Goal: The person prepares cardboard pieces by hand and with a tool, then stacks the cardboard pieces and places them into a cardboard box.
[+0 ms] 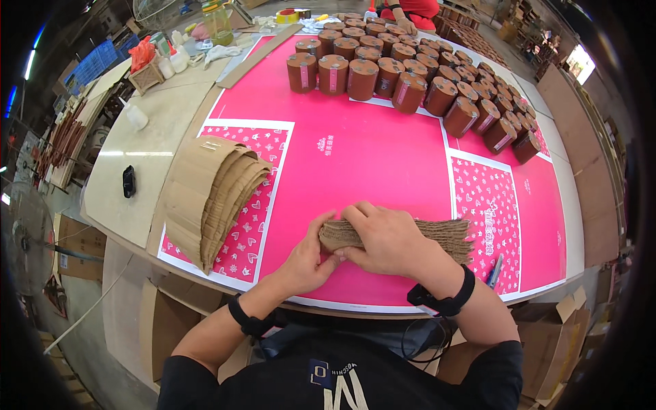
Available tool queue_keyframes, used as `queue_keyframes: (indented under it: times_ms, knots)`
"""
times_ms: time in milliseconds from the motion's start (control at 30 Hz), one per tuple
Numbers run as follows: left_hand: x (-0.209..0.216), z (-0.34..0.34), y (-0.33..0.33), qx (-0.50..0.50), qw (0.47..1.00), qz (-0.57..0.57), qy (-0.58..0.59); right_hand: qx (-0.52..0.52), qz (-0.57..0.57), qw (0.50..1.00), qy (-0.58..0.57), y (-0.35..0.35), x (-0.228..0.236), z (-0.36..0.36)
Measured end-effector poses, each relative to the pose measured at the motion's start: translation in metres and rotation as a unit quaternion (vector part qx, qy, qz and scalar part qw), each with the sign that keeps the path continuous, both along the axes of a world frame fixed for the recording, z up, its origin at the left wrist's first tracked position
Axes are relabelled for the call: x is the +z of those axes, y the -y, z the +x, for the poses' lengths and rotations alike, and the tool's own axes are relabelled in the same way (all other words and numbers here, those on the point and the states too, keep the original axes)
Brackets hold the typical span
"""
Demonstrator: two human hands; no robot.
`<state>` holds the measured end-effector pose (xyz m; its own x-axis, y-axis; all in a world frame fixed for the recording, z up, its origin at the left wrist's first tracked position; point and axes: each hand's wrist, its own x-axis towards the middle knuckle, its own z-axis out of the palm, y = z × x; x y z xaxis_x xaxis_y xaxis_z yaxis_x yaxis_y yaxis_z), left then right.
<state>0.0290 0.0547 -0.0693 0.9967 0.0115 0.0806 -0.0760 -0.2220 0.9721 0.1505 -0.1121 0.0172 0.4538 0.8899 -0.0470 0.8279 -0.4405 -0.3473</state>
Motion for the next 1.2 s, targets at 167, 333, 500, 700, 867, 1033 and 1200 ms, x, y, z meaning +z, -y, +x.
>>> queue_keyframes:
  times_ms: [167, 333, 500, 700, 867, 1033, 1200]
  knots:
    - [0.004, 0.008, -0.01, -0.015, 0.998, -0.03, 0.047, 0.006, -0.003, 1.0, 0.013, 0.001, 0.001, -0.009]
    - [0.003, 0.009, -0.009, -0.019, 0.997, -0.071, -0.013, 0.048, 0.062, 0.985, 0.156, 0.011, -0.007, 0.0]
    - [-0.004, 0.002, 0.003, 0.101, 0.99, 0.052, 0.083, 0.025, 0.034, 0.996, 0.073, 0.01, 0.001, -0.002]
    - [-0.018, 0.015, 0.027, 0.227, 0.934, 0.205, 0.186, -0.121, -0.002, 0.993, 0.0, -0.003, -0.019, -0.014]
    - [-0.011, 0.027, 0.017, 0.222, 0.957, 0.126, 0.137, -0.158, 0.002, 0.987, 0.006, -0.006, -0.008, -0.008]
    - [-0.015, 0.026, 0.003, 0.088, 0.985, -0.136, 0.054, -0.052, 0.002, 0.998, -0.024, 0.004, 0.005, -0.006]
    - [-0.006, 0.013, 0.002, 0.122, 0.99, 0.068, 0.028, -0.07, 0.022, 0.997, 0.017, 0.029, 0.001, 0.006]
